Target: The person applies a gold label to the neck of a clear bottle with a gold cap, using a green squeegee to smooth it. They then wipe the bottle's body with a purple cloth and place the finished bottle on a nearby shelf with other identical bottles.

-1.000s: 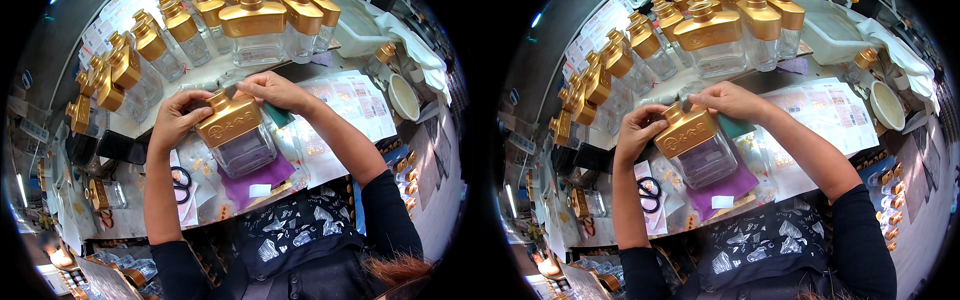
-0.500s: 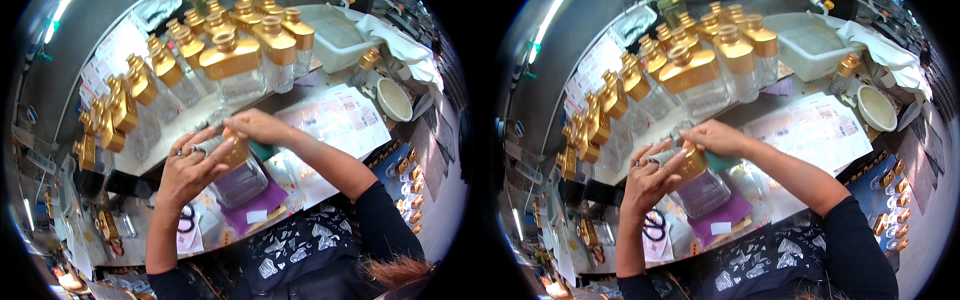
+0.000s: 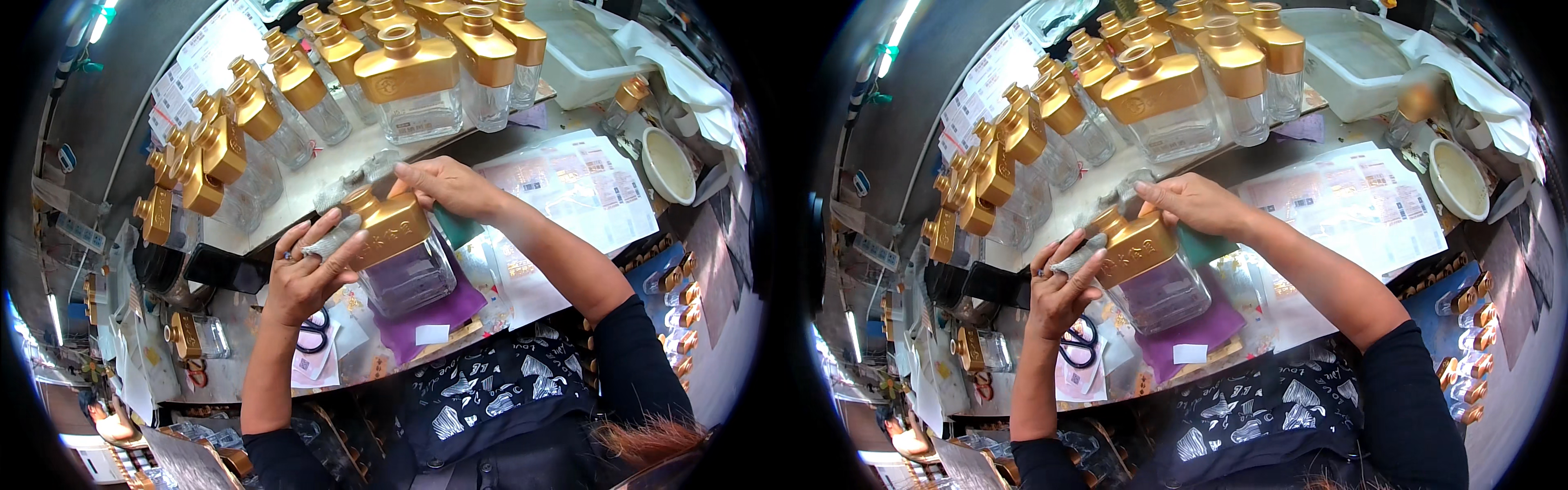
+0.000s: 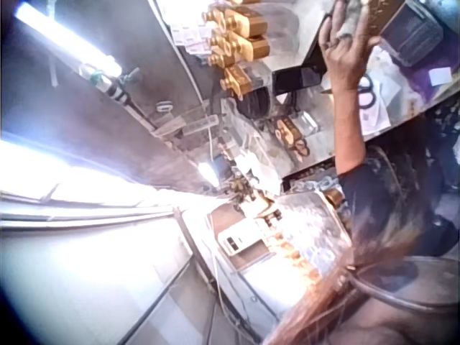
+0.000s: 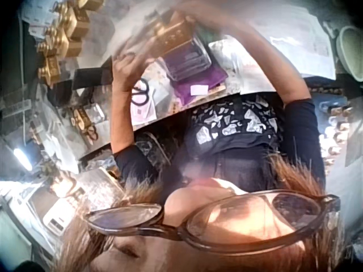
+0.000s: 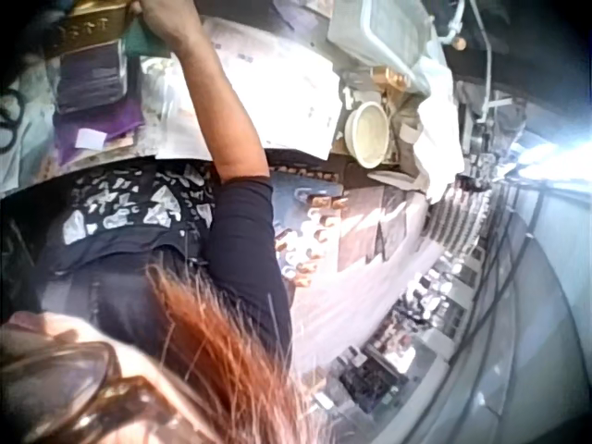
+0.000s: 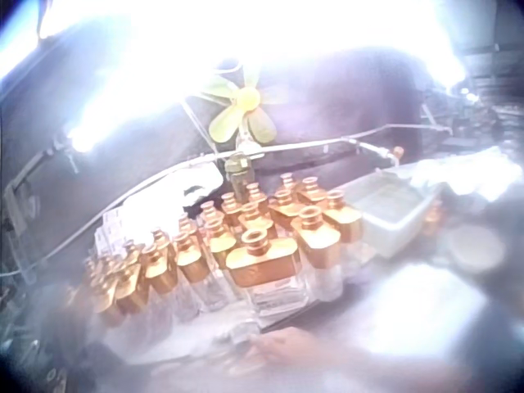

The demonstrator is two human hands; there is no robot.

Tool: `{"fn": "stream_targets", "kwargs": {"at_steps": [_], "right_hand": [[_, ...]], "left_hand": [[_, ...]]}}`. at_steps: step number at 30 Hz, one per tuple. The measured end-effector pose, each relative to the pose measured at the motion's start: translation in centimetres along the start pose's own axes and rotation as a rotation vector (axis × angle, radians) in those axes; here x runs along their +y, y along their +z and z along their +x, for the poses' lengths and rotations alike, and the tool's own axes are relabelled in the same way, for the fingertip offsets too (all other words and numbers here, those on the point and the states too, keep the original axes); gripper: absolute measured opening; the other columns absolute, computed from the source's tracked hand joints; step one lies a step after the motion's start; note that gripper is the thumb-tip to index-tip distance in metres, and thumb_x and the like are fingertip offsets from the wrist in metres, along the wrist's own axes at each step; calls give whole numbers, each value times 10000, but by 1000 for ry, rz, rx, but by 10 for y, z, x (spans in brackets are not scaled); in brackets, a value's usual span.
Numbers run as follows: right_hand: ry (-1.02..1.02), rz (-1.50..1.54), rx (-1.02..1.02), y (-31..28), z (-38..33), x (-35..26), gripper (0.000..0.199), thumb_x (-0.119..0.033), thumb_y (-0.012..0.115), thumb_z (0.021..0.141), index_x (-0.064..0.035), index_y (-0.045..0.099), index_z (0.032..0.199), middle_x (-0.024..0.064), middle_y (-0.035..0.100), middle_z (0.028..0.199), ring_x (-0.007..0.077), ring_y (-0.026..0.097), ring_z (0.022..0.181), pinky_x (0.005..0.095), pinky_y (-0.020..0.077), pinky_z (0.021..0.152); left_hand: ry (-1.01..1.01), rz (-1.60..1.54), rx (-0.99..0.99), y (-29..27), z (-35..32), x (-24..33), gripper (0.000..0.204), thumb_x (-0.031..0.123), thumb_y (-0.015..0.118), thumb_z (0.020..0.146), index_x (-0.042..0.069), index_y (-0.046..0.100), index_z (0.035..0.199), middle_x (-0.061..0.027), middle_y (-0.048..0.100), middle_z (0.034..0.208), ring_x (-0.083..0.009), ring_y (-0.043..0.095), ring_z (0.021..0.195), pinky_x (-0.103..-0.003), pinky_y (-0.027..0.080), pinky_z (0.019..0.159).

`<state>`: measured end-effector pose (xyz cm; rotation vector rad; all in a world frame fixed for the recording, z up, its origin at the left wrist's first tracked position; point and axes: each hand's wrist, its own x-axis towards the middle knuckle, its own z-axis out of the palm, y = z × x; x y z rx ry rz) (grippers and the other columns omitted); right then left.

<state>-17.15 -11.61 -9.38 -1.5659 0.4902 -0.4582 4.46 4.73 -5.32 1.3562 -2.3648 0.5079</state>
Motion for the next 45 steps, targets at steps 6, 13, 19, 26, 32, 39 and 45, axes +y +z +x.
{"fn": "stream_targets", "kwargs": {"at_steps": [6, 13, 19, 26, 32, 39, 45], "right_hand": [[-34, -89, 68, -1, -4, 3, 572, -552, 463, 947, -22, 671, 892, -14, 542, 682, 74, 492, 671, 232, 408, 625], [-8, -160, 98, 13, -19, -20, 483, -473, 479, 965, -32, 675, 938, 1, 583, 751, 81, 504, 700, 241, 421, 643], [-130, -159, 48, 24, -41, -35, 394, -275, 393, 1020, 20, 648, 960, 34, 618, 875, 88, 534, 806, 245, 429, 740], [-437, -399, 22, 44, -62, -46, 339, -300, 514, 956, 5, 660, 927, 77, 561, 757, 178, 509, 697, 299, 397, 647], [-381, -112, -15, 49, -75, -58, 380, -323, 486, 980, 17, 654, 1008, -2, 493, 701, 77, 430, 620, 233, 338, 572], [-353, -64, 15, 28, -81, -43, 388, -343, 450, 997, -18, 658, 1039, -20, 471, 680, 44, 402, 585, 204, 294, 520], [-271, -60, 20, 19, -80, -28, 370, -332, 457, 996, -27, 664, 1034, -14, 486, 677, 41, 408, 583, 198, 298, 519]], "left_hand": [[-85, -119, 90, 4, 10, 6, 458, 385, 557, 894, 98, 618, 1245, -66, 651, 795, -178, 640, 1034, -370, 395, 962], [-209, -287, 97, 10, 9, 7, 453, 329, 483, 963, 44, 537, 1311, -107, 661, 1136, -259, 612, 1064, -402, 378, 976], [-360, -612, -65, -34, 39, 18, 358, 315, 714, 805, 82, 679, 1075, -112, 643, 999, -265, 578, 840, -367, 452, 828], [-292, -487, -75, -66, 22, 65, 484, 317, 797, 715, 70, 631, 1096, -118, 568, 830, -295, 599, 766, -375, 493, 674], [-826, -475, 20, -121, -40, 69, 437, 268, 850, 646, 72, 690, 1002, -81, 672, 983, -188, 624, 877, -320, 497, 759], [-1226, -146, 252, -197, -107, 32, 323, 232, 797, 713, 44, 676, 945, -39, 594, 830, -134, 549, 737, -278, 459, 688], [-1388, 331, 146, -207, -152, -29, 391, 333, 791, 721, 17, 676, 919, -70, 594, 776, -146, 539, 686, -292, 452, 650]]}}
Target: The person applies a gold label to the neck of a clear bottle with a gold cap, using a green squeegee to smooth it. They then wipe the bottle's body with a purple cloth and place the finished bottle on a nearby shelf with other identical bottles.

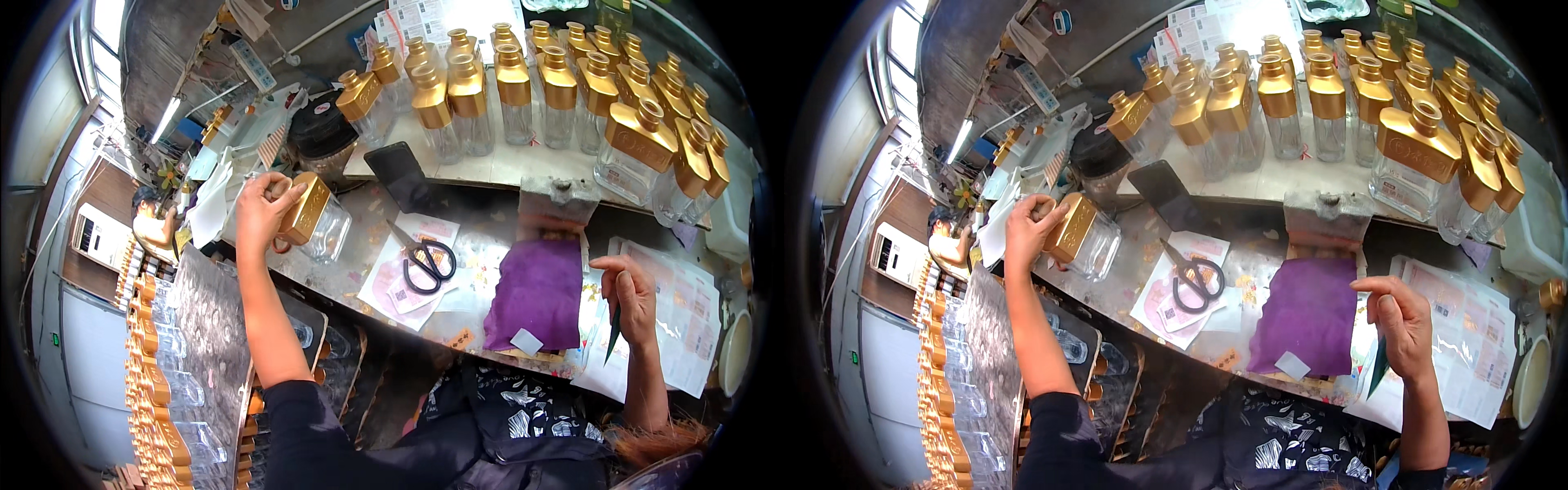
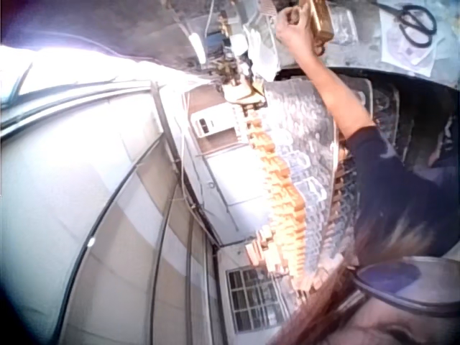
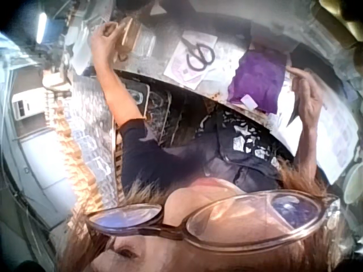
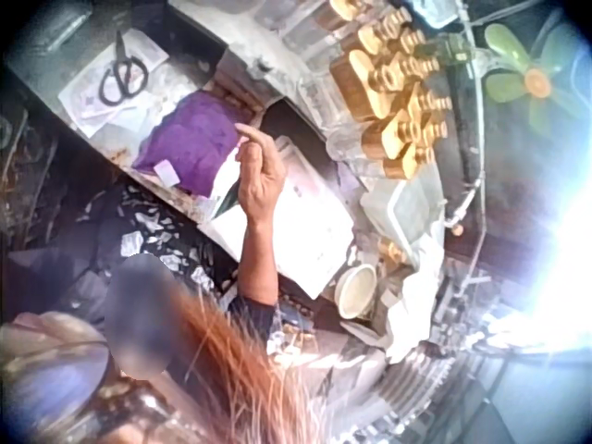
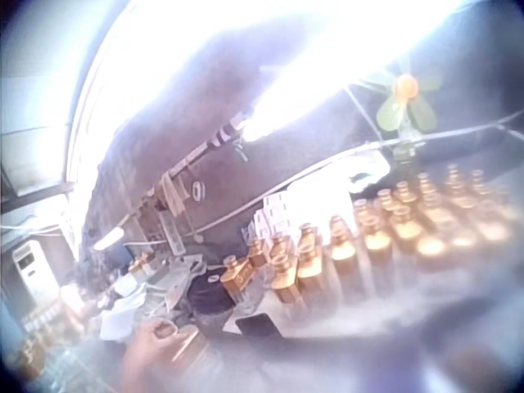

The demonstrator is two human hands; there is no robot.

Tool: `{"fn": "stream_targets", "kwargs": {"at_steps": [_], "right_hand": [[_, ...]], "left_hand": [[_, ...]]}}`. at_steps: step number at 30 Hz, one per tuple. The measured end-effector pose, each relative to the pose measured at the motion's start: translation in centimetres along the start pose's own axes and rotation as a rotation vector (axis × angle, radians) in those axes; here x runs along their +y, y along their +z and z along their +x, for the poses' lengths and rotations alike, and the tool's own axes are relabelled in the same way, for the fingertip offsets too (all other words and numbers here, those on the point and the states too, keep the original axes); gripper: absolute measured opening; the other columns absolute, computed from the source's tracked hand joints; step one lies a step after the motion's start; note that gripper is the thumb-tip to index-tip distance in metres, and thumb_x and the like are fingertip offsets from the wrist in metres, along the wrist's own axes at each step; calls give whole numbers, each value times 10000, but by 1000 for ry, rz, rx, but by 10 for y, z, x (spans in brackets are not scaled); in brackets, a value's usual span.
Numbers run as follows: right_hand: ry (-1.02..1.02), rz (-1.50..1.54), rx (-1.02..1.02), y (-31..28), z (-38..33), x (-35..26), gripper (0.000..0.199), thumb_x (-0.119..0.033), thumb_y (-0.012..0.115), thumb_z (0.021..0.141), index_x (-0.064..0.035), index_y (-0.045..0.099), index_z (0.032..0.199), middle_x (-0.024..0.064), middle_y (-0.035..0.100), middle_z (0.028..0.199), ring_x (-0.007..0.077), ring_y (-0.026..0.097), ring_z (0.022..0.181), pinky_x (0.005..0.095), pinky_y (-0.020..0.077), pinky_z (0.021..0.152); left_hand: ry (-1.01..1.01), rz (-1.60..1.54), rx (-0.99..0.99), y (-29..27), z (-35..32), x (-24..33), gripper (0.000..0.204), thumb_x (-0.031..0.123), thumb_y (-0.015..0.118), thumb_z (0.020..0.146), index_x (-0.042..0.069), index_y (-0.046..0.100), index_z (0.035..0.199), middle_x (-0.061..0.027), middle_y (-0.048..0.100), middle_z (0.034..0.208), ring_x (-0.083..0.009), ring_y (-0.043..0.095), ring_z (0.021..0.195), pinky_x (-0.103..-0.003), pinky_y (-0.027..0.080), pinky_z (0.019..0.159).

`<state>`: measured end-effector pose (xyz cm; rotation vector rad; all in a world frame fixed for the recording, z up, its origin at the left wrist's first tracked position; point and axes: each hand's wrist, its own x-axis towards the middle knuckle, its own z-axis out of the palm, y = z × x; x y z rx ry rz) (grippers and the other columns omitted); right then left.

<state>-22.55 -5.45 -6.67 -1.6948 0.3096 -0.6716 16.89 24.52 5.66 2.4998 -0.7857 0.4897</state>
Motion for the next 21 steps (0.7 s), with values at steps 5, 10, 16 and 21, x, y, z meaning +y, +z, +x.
{"fn": "stream_targets", "kwargs": {"at_steps": [5, 10, 16, 21], "right_hand": [[38, -21, 13, -6, 2, 14, 356, -310, 451, 999, -26, 662, 1041, -14, 488, 676, 40, 416, 585, 197, 307, 529], [59, -20, 23, -7, 4, 18, 345, -297, 452, 997, -26, 661, 1042, -14, 491, 682, 40, 420, 588, 196, 313, 530], [99, -18, 33, -9, 2, 21, 337, -281, 449, 997, -21, 656, 1052, -15, 493, 682, 37, 415, 579, 190, 308, 521], [104, -11, 49, -11, -1, 23, 353, -298, 451, 996, -15, 650, 1066, -16, 496, 680, 32, 403, 560, 189, 297, 505]], "left_hand": [[-35, -9, 104, 32, 46, -14, 445, 390, 780, 720, 12, 683, 934, -65, 600, 742, -152, 508, 639, -292, 436, 622], [4, -35, 104, 54, 103, 0, 480, 440, 783, 706, 22, 689, 923, -108, 671, 791, -198, 630, 725, -319, 478, 674], [-46, -83, -7, 90, 138, 11, 512, 475, 804, 663, 25, 688, 879, -155, 684, 793, -263, 662, 762, -360, 496, 718], [2, -104, 5, 90, 142, -2, 543, 482, 775, 710, 11, 666, 957, -141, 681, 796, -234, 653, 764, -355, 495, 713]]}}
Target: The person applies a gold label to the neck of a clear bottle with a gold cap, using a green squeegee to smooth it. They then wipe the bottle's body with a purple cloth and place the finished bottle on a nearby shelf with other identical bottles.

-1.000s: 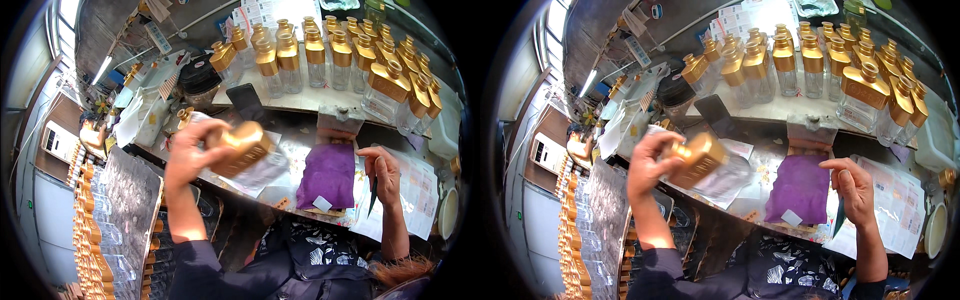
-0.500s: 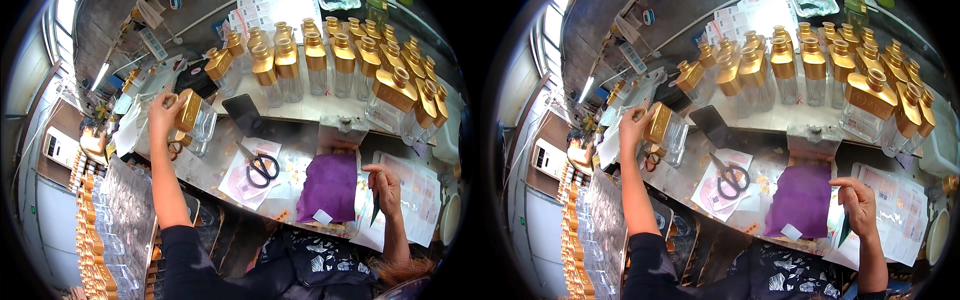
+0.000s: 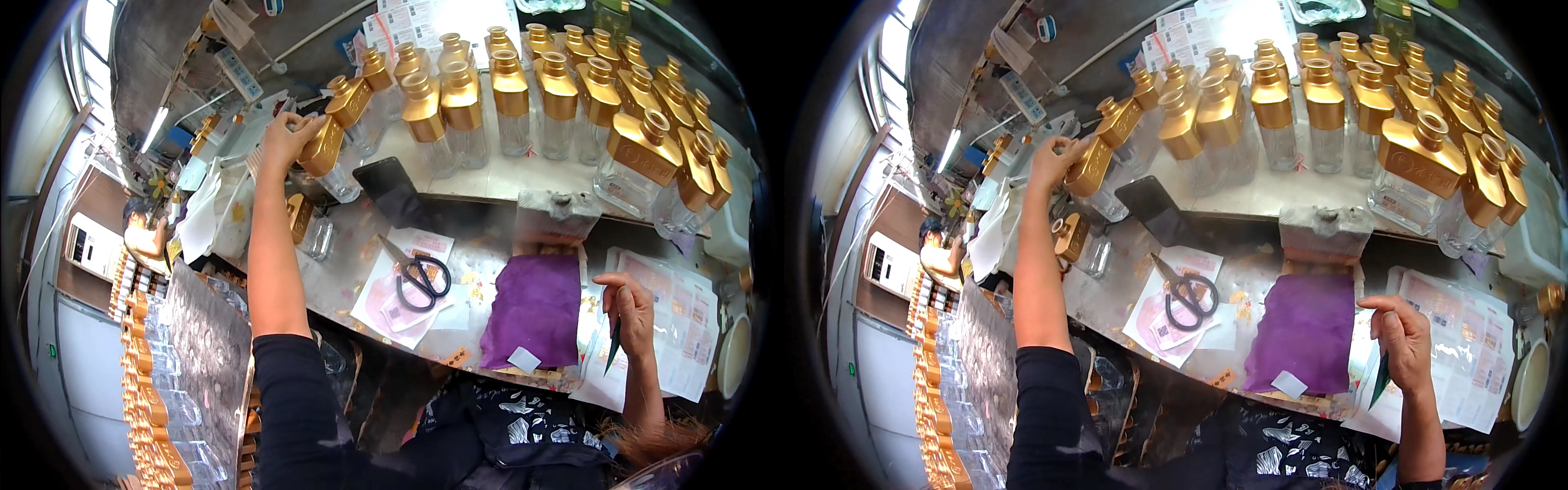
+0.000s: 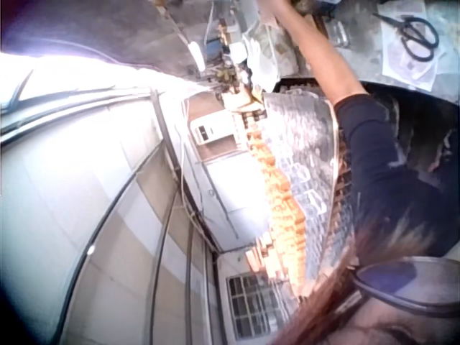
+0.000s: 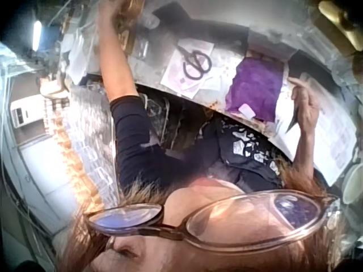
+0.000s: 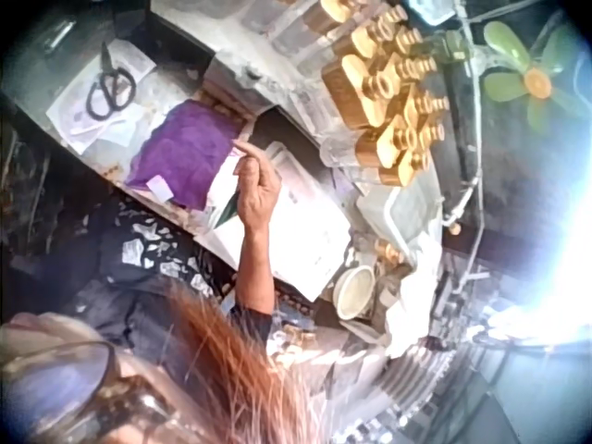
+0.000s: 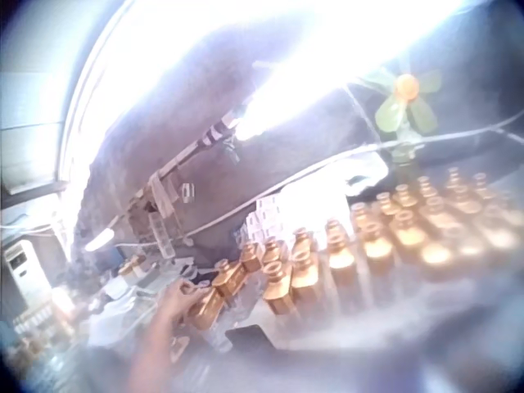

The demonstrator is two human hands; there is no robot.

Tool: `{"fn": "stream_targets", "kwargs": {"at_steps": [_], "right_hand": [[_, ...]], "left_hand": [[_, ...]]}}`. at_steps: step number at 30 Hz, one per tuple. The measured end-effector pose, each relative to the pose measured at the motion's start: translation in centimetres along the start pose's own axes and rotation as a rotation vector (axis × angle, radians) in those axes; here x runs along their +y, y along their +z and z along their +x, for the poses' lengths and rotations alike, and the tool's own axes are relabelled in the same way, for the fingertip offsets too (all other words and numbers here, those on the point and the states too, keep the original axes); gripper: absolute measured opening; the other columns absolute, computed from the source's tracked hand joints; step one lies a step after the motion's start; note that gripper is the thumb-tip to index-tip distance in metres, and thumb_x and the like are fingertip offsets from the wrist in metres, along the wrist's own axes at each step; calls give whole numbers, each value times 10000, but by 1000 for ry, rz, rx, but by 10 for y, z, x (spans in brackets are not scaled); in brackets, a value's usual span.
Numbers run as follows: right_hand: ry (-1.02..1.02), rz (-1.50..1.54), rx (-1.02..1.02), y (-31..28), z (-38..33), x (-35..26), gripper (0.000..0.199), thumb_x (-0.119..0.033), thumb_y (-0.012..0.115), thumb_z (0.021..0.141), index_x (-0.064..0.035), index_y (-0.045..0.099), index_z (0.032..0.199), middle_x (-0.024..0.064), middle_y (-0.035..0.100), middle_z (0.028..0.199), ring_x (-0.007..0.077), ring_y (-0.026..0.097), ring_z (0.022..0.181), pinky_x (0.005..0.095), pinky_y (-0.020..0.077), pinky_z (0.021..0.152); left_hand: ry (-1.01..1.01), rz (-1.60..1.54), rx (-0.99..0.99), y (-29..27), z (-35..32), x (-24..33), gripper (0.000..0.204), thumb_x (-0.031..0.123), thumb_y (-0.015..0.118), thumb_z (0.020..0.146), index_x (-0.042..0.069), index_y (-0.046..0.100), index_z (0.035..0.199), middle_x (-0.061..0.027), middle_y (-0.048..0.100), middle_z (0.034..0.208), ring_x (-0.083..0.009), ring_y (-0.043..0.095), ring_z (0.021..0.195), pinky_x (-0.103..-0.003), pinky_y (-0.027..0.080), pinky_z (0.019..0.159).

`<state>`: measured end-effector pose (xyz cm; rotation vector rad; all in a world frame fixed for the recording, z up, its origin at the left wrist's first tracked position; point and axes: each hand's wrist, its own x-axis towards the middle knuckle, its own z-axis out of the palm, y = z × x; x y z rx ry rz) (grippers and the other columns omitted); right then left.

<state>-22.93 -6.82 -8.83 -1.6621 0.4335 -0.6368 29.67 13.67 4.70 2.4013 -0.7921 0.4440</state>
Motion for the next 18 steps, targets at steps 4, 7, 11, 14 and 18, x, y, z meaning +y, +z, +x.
{"fn": "stream_targets", "kwargs": {"at_steps": [4, 7, 11, 14, 18], "right_hand": [[-19, 3, 57, -5, -8, 5, 400, -351, 437, 1005, -16, 644, 1076, -14, 494, 668, 18, 380, 502, 172, 274, 468], [2, 49, 18, -2, -8, 11, 393, -336, 421, 1012, -15, 638, 1080, -11, 496, 672, 13, 366, 462, 167, 260, 434], [25, 9, 30, -6, -14, 15, 378, -324, 422, 1014, -20, 636, 1080, -11, 494, 669, 10, 360, 450, 165, 258, 426], [31, 3, 34, -6, -18, 18, 369, -318, 426, 1013, -22, 637, 1079, -12, 493, 668, 10, 361, 451, 164, 260, 427], [36, 17, 47, -4, -25, 17, 366, -311, 425, 1013, -19, 636, 1077, -15, 491, 666, 9, 362, 452, 164, 256, 427]], "left_hand": [[-89, -393, 210, -7, -24, -28, 598, 507, 735, 747, 18, 642, 1078, -144, 674, 892, -232, 630, 797, -366, 487, 743], [-108, 353, 446, -2, -55, -166, 488, 394, 660, 852, 11, 616, 1151, -166, 672, 997, -239, 651, 851, -354, 498, 757], [-161, 132, 110, 30, -83, -177, 412, 354, 643, 861, 29, 647, 1113, -170, 667, 1065, -274, 650, 927, -360, 495, 791], [-222, -29, -91, 30, -77, -181, 383, 311, 648, 854, 31, 650, 1116, -170, 672, 1057, -289, 646, 952, -362, 489, 822], [-119, 101, -73, 33, -76, -179, 374, 232, 673, 831, 2, 638, 1125, -173, 689, 996, -266, 663, 922, -345, 494, 813]]}}
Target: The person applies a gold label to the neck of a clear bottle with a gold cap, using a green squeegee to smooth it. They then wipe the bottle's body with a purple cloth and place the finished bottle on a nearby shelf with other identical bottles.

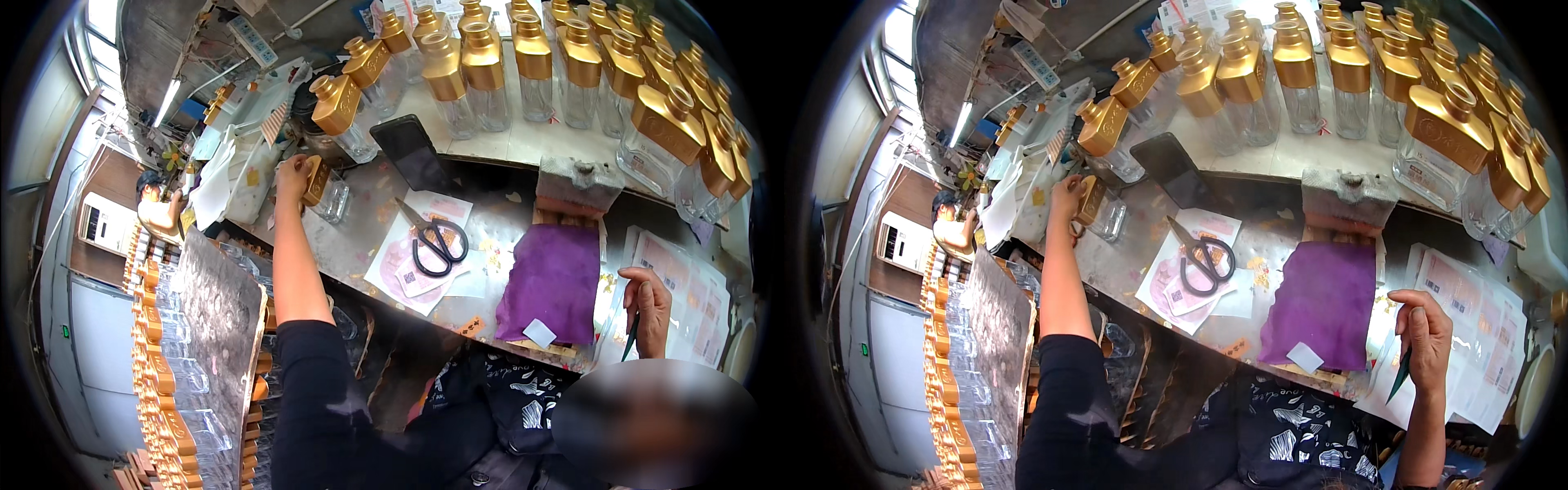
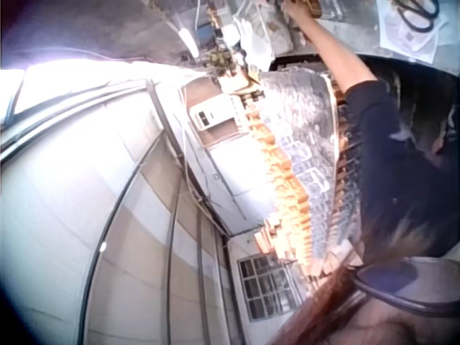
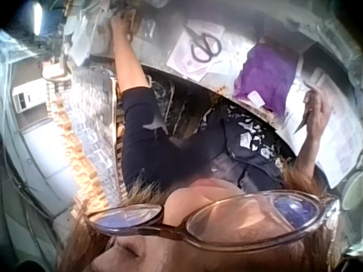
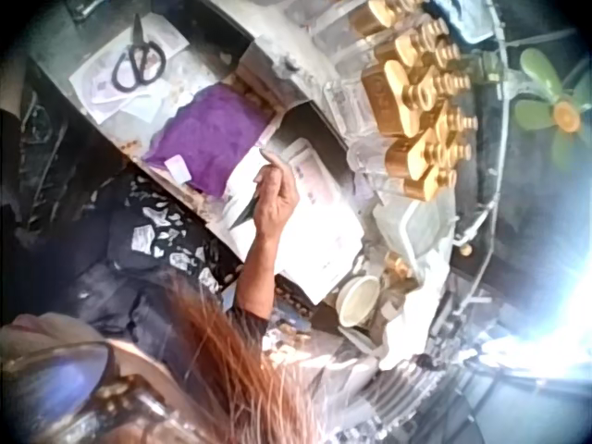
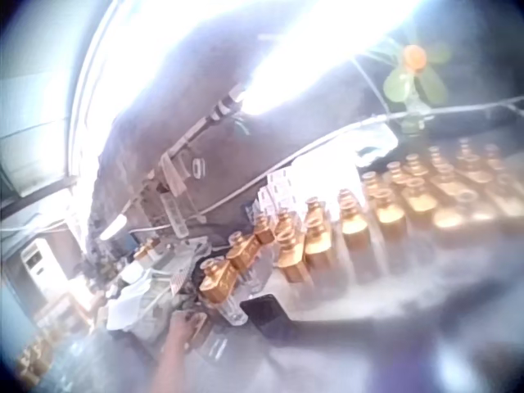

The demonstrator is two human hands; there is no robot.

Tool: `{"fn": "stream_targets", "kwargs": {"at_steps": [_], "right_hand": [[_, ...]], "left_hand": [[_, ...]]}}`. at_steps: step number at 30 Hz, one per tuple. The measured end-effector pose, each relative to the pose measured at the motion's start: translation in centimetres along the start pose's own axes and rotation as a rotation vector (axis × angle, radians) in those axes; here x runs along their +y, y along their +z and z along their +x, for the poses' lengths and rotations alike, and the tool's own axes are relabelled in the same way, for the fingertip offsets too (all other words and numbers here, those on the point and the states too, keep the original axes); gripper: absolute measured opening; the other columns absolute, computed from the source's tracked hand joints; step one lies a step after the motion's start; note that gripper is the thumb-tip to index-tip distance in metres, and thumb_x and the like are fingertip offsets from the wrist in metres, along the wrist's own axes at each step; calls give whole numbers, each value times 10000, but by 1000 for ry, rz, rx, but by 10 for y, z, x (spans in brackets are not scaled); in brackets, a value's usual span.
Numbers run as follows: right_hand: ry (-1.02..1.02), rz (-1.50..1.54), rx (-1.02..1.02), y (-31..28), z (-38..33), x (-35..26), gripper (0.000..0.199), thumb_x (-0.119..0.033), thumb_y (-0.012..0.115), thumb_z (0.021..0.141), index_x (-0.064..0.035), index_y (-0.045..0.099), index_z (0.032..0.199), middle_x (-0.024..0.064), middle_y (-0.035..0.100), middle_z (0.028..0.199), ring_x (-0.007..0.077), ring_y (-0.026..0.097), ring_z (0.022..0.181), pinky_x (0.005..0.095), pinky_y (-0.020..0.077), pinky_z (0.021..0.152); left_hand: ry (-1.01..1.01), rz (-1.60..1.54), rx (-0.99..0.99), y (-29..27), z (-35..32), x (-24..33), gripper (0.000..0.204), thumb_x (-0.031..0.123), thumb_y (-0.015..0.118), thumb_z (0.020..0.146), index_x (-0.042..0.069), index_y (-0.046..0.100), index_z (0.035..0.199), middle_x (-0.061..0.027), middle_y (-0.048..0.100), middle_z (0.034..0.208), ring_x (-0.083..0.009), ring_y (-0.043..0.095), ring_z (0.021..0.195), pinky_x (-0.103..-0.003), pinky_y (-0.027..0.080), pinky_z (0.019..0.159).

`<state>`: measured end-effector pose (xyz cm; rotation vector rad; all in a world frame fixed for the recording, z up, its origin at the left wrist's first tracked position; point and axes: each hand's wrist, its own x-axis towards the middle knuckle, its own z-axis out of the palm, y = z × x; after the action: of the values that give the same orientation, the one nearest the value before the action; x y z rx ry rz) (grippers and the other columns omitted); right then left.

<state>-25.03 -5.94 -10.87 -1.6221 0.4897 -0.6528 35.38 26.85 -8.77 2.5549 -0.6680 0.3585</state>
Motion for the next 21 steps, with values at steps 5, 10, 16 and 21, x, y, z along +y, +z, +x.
{"fn": "stream_targets", "kwargs": {"at_steps": [5, 10, 16, 21], "right_hand": [[36, 38, -35, 6, -6, 4, 341, -286, 445, 1000, -13, 637, 1070, -22, 485, 654, 10, 367, 471, 168, 269, 446], [71, 43, -128, 19, -5, -8, 253, -193, 489, 968, -14, 648, 1049, -24, 493, 653, 26, 405, 540, 180, 303, 504], [110, 72, -339, 60, 0, -15, 202, -116, 546, 919, -19, 651, 1062, 13, 583, 813, 77, 537, 694, 228, 443, 628], [313, 306, -617, 100, 18, -20, 592, -230, 638, 877, -87, 402, 1401, 71, 633, 916, 116, 584, 844, 272, 482, 764]], "left_hand": [[18, 109, 54, -21, -31, 19, 324, 175, 673, 815, 30, 651, 1104, -176, 682, 1000, -280, 655, 920, -347, 492, 831], [77, -34, -77, -92, -68, 94, 343, 148, 674, 830, 0, 633, 1137, -95, 686, 967, -177, 635, 882, -297, 472, 850], [41, -544, -475, -175, -117, 188, 334, 121, 650, 866, -1, 611, 1174, -22, 658, 997, -135, 610, 886, -270, 452, 864], [214, -529, -646, -183, -139, 249, 357, 147, 677, 857, -8, 613, 1172, -43, 623, 1074, -104, 601, 856, -244, 464, 805]]}}
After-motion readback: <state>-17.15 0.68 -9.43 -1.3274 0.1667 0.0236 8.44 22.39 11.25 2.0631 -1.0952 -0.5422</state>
